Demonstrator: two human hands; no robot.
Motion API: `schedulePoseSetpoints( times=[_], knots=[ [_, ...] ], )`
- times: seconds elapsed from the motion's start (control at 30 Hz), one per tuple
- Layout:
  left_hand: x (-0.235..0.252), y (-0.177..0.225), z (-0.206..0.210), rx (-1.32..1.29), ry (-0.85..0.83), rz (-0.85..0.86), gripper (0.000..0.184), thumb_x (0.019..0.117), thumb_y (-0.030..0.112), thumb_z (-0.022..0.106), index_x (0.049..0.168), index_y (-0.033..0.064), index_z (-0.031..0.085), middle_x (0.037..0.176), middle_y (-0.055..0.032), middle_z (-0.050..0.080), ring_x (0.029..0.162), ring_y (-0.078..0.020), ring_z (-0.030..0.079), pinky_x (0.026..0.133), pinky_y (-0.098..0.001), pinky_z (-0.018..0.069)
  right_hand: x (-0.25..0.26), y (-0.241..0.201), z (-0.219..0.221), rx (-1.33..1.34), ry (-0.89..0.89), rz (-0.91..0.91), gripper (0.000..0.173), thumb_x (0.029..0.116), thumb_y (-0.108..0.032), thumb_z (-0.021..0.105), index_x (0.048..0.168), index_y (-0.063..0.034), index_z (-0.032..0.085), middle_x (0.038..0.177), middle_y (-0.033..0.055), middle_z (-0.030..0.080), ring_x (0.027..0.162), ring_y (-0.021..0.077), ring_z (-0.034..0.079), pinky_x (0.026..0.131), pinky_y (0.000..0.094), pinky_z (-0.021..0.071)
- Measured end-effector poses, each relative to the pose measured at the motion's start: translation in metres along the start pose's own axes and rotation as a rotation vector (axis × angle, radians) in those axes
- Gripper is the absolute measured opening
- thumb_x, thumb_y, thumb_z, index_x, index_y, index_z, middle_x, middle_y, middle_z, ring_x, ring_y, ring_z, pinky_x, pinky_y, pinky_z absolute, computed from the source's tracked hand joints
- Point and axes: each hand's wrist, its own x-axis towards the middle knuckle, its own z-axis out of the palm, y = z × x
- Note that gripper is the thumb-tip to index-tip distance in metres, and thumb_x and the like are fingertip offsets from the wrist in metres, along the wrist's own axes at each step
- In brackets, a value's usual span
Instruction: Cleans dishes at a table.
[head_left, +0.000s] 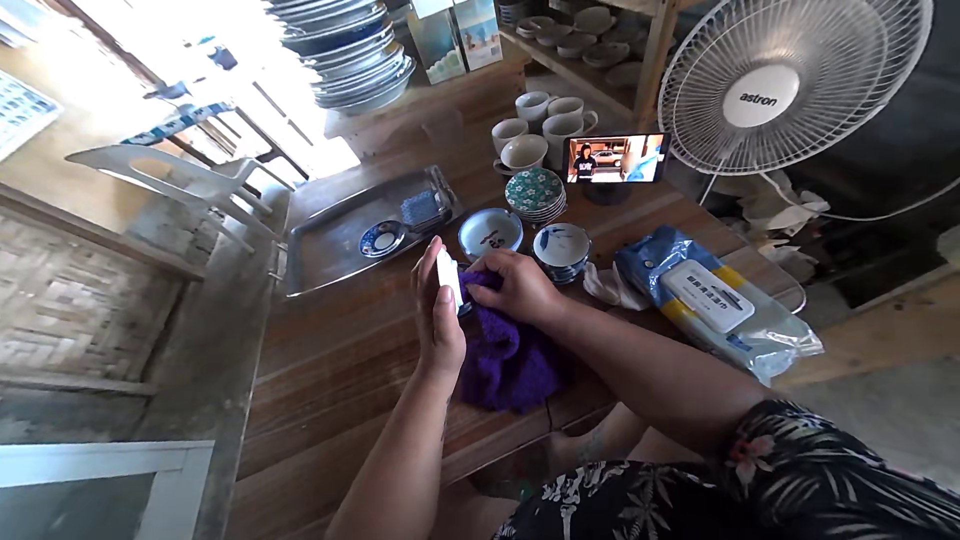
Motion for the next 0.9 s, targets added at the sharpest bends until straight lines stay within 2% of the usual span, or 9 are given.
schedulePoseSetpoints(
  times=[0.13,0.27,0.37,0.47,0.63,0.7,0.77,0.83,0.9],
  knots=[
    [-0.0008,0.0015,0.002,-0.015,-0.016,0.037,0.074,0.1066,0.056,0.022,0.151,-0.0004,0.037,0.157,-0.013,0.039,0.145,-0.0164,0.034,0.121,-0.0365,0.0275,0.0003,0.0043,0.002,0.244,0.136,0.011,0.016,0.0904,-0.011,0.07,0.102,0.0001,0.073,0.098,0.0101,0.071,0.092,0.012,0.068,0.085,0.0294,0.0558],
    [-0.0007,0.0019,0.0006,-0.025,-0.021,0.013,0.075,0.1062,0.057,0.021,0.152,-0.0007,0.035,0.158,-0.0131,0.037,0.146,-0.0165,0.034,0.121,-0.0361,0.0278,0.0,0.0033,-0.0014,0.499,0.076,-0.021,0.015,0.0918,-0.006,0.068,0.104,0.0027,0.07,0.102,0.0081,0.071,0.093,0.0055,0.066,0.086,0.0239,0.0552],
    [0.0005,-0.0004,-0.002,-0.036,-0.011,-0.006,0.075,0.1062,0.058,0.02,0.153,0.0004,0.033,0.156,-0.0117,0.039,0.143,-0.0144,0.038,0.118,-0.0339,0.0318,0.0,0.0055,-0.0016,0.477,0.026,-0.128,0.015,0.0894,-0.006,0.07,0.101,0.0039,0.072,0.102,0.0097,0.071,0.098,0.0084,0.066,0.09,0.025,0.0543],
    [0.001,-0.0015,-0.003,-0.061,0.02,-0.05,0.077,0.1055,0.059,0.021,0.153,0.0003,0.033,0.156,-0.0115,0.04,0.141,-0.0135,0.041,0.117,-0.0332,0.034,0.0014,0.0082,-0.0009,0.305,-0.014,-0.243,0.017,0.0874,-0.008,0.071,0.099,0.0035,0.074,0.101,0.0135,0.072,0.1,0.0168,0.067,0.091,0.0315,0.0547],
    [-0.0002,0.0001,-0.0007,-0.083,0.005,-0.037,0.076,0.1058,0.058,0.021,0.154,0.0,0.031,0.157,-0.0125,0.038,0.141,-0.0143,0.041,0.117,-0.034,0.0341,-0.0004,0.0037,0.0006,-0.014,0.012,-0.07,0.019,0.0894,-0.013,0.073,0.104,-0.0018,0.075,0.105,0.0142,0.073,0.098,0.0246,0.071,0.085,0.0439,0.0588],
    [-0.0004,0.0015,0.0003,-0.116,-0.006,-0.03,0.076,0.1057,0.059,0.022,0.154,0.0006,0.031,0.158,-0.0116,0.038,0.143,-0.015,0.04,0.118,-0.0352,0.0342,-0.0006,0.0034,0.0023,-0.019,0.093,-0.069,0.019,0.0892,-0.014,0.073,0.103,-0.0011,0.075,0.102,0.0141,0.072,0.095,0.0235,0.071,0.082,0.0418,0.0589],
    [0.0,0.0026,0.0003,-0.149,-0.01,-0.027,0.079,0.1044,0.063,0.023,0.153,0.0016,0.033,0.157,-0.0101,0.039,0.143,-0.0151,0.04,0.118,-0.0358,0.0349,-0.0008,0.006,0.0027,0.043,0.141,-0.149,0.019,0.0902,-0.014,0.071,0.102,0.0003,0.074,0.1,0.0138,0.072,0.094,0.0205,0.07,0.084,0.0364,0.0579],
    [0.0002,0.0026,-0.0004,-0.176,-0.009,-0.03,0.079,0.1039,0.064,0.024,0.153,0.0018,0.033,0.156,-0.0101,0.041,0.143,-0.0159,0.041,0.118,-0.0361,0.0357,-0.001,0.007,0.0025,0.117,0.139,-0.254,0.019,0.0906,-0.014,0.069,0.101,0.0011,0.074,0.099,0.0133,0.072,0.096,0.0185,0.069,0.087,0.0328,0.0569],
    [0.0012,0.0019,-0.0016,-0.194,0.007,-0.064,0.081,0.1031,0.065,0.024,0.153,0.0021,0.032,0.153,-0.0095,0.044,0.14,-0.015,0.044,0.115,-0.0343,0.038,-0.0016,0.0067,0.0027,0.144,0.087,-0.315,0.019,0.0901,-0.014,0.07,0.101,0.0009,0.075,0.101,0.0132,0.072,0.097,0.0189,0.068,0.088,0.0336,0.0571]
  ],
)
